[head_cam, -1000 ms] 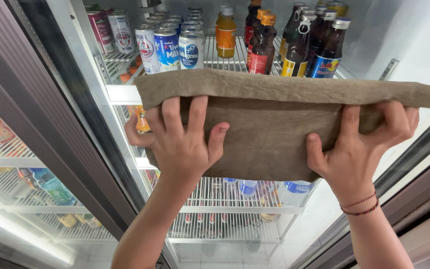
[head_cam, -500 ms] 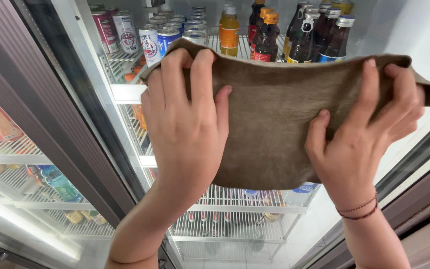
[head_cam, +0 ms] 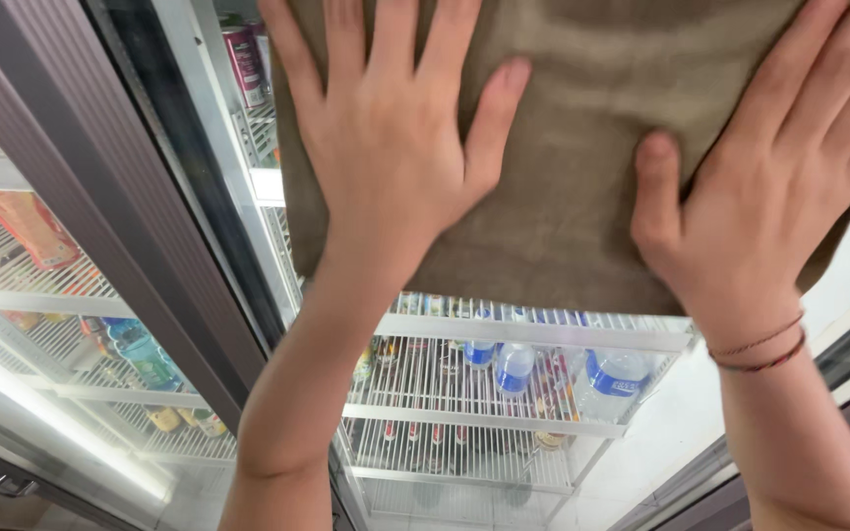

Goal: The person wipes the exterior glass and metal frame of a commercial refrigerator unit using a cloth and a spray bottle, cleaning from the top down to the bottom edges.

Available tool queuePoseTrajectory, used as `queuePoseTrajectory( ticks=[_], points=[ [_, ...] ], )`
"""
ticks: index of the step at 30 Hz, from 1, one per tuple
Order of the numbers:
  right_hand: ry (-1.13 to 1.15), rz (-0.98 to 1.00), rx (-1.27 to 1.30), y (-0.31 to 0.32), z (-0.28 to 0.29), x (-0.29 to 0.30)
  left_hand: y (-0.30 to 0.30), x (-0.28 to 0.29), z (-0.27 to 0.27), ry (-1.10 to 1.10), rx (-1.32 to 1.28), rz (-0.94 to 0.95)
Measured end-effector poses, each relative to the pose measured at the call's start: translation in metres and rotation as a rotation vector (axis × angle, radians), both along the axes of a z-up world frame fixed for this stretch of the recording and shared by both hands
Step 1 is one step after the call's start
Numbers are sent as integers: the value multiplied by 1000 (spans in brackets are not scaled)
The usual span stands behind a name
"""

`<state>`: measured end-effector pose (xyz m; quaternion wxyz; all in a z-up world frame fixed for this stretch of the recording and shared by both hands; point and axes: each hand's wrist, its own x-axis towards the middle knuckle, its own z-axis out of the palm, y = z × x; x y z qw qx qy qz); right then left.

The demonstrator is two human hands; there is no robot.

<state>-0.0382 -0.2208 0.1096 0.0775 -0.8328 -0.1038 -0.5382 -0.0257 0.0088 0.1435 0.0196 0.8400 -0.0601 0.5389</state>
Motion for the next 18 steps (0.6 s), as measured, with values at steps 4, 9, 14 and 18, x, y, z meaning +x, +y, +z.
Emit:
queuePoseTrajectory(
  ticks=[4,9,14,18],
  points=[
    [-70,150,52,4,7,4,6,2,-6,-212,49,-10],
    [-123,18,-147,2,-118,15,10,3,-142,-196,-142,-98],
    [-62,-7,-166,17,-176,17,19,9,-208,-221,-176,-99],
    [-129,10,-217,43,-90,17,47,12,-131,-237,-123,-80]
  ],
)
